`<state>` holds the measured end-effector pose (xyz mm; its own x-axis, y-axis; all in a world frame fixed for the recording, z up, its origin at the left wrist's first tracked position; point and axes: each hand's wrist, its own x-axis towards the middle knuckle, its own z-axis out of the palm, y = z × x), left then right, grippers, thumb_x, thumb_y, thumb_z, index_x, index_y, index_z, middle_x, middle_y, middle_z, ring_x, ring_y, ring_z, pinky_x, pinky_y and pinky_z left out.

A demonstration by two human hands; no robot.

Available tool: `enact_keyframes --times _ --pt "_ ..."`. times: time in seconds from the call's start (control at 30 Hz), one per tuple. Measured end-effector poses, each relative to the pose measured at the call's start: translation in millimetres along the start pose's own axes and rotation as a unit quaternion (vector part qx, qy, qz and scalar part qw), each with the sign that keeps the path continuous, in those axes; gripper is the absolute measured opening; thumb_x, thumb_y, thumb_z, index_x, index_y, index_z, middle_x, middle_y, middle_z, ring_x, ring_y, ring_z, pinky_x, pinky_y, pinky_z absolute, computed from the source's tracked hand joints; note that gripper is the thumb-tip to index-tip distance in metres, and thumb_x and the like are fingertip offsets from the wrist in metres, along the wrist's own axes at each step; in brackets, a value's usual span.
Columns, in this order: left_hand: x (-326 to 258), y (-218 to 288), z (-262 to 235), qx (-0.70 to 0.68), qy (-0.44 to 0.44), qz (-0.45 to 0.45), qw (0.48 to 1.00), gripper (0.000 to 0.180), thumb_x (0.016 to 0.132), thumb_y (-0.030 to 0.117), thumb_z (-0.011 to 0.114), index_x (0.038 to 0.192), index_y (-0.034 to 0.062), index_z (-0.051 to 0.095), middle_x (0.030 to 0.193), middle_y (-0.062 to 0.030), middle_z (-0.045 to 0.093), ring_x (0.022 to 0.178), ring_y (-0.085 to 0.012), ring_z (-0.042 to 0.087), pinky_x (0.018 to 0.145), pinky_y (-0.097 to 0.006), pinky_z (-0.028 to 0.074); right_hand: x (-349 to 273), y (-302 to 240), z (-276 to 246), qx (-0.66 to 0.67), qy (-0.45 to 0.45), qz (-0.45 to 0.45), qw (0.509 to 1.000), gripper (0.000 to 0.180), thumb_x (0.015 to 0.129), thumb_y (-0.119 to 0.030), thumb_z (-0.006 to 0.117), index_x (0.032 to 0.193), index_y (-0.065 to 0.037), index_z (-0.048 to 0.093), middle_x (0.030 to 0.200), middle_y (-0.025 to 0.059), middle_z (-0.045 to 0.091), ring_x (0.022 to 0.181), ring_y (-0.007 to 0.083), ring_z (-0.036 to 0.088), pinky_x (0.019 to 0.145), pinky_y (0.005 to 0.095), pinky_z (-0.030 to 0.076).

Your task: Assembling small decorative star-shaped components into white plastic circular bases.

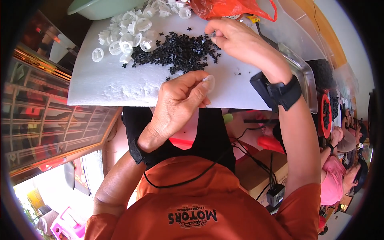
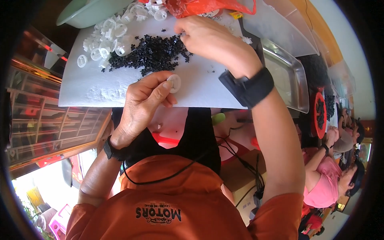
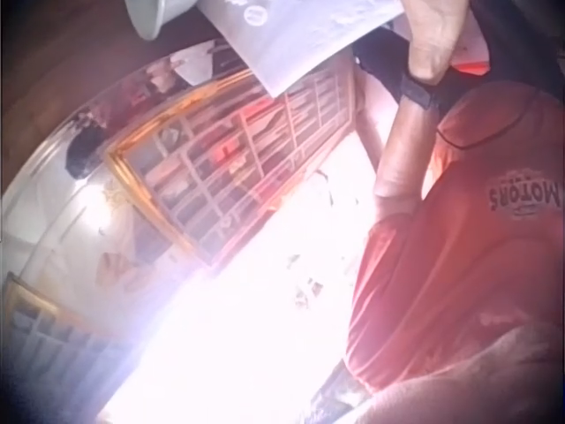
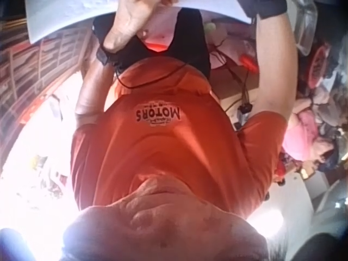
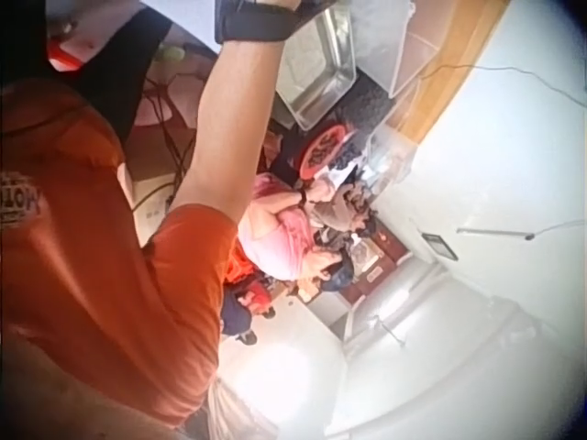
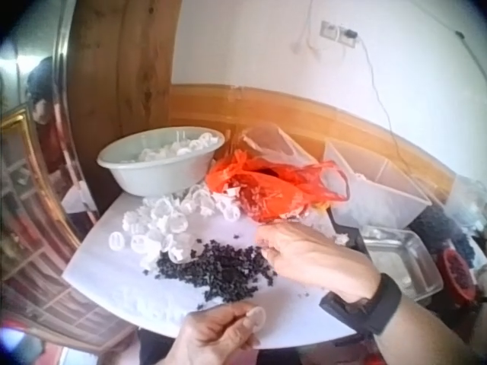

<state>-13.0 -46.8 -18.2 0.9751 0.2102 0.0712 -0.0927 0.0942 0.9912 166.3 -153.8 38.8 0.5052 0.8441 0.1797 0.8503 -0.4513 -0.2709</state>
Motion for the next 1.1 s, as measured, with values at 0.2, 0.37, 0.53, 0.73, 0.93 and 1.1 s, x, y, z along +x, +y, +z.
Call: enact_keyframes --times 0.2,0.37,0.53,0.73,0.93,1.1 --pt "0 0 0 -0.013 0.007 0.002 1.000 0.025 0.094 0.017 0.056 0.104 -0.0050 0.061 0.075 -0.0049 0.061 0.064 -0.0080 0.060 0.060 -0.023 0.050 31 -3 14 0.013 -0.011 0.017 1.000 0.026 0.081 -0.007 0.052 0.107 -0.005 0.059 0.100 0.0149 0.062 0.093 0.0290 0.059 0.079 0.0370 0.046" --pt "-2 -2 -1 -0.017 0.001 0.000 1.000 0.026 0.094 0.018 0.056 0.105 -0.0047 0.061 0.076 -0.0049 0.062 0.065 -0.0079 0.060 0.060 -0.023 0.051 20 1 18 -0.001 -0.068 -0.013 0.998 0.025 0.082 -0.007 0.054 0.107 -0.006 0.058 0.096 0.0139 0.061 0.089 0.0273 0.060 0.078 0.0347 0.047" --pt "-1 2 -3 -0.026 -0.006 -0.010 1.000 0.027 0.095 0.019 0.055 0.107 -0.0047 0.061 0.077 -0.0051 0.062 0.067 -0.0083 0.060 0.062 -0.023 0.051 -15 10 -1 -0.033 -0.010 -0.010 0.999 0.018 0.081 -0.004 0.055 0.099 -0.004 0.058 0.097 0.0120 0.059 0.088 0.0258 0.058 0.078 0.0341 0.046" --pt "1 1 -7 -0.078 -0.012 -0.039 0.996 0.035 0.097 0.024 0.050 0.118 -0.0038 0.055 0.091 -0.0085 0.063 0.073 -0.0113 0.061 0.066 -0.025 0.051 -35 -1 -5 0.054 -0.076 0.069 0.993 0.015 0.080 -0.002 0.055 0.095 -0.001 0.058 0.083 0.0123 0.059 0.080 0.0259 0.058 0.072 0.0342 0.046" --pt "5 3 -10 -0.106 -0.002 -0.043 0.993 0.035 0.098 0.026 0.047 0.116 -0.0027 0.056 0.091 -0.0101 0.064 0.070 -0.0117 0.060 0.063 -0.024 0.049 -40 -4 10 0.054 -0.057 -0.001 0.997 0.015 0.080 -0.003 0.054 0.094 -0.001 0.059 0.080 0.0118 0.058 0.075 0.0259 0.056 0.069 0.0351 0.045" --pt "5 1 -13 -0.128 -0.003 -0.033 0.991 0.035 0.098 0.026 0.047 0.116 -0.0029 0.056 0.090 -0.0102 0.064 0.070 -0.0119 0.060 0.063 -0.024 0.048 -41 -7 2 0.069 -0.007 0.053 0.996 0.019 0.079 -0.004 0.051 0.093 -0.001 0.063 0.094 0.0195 0.064 0.091 0.0355 0.061 0.077 0.0405 0.047"
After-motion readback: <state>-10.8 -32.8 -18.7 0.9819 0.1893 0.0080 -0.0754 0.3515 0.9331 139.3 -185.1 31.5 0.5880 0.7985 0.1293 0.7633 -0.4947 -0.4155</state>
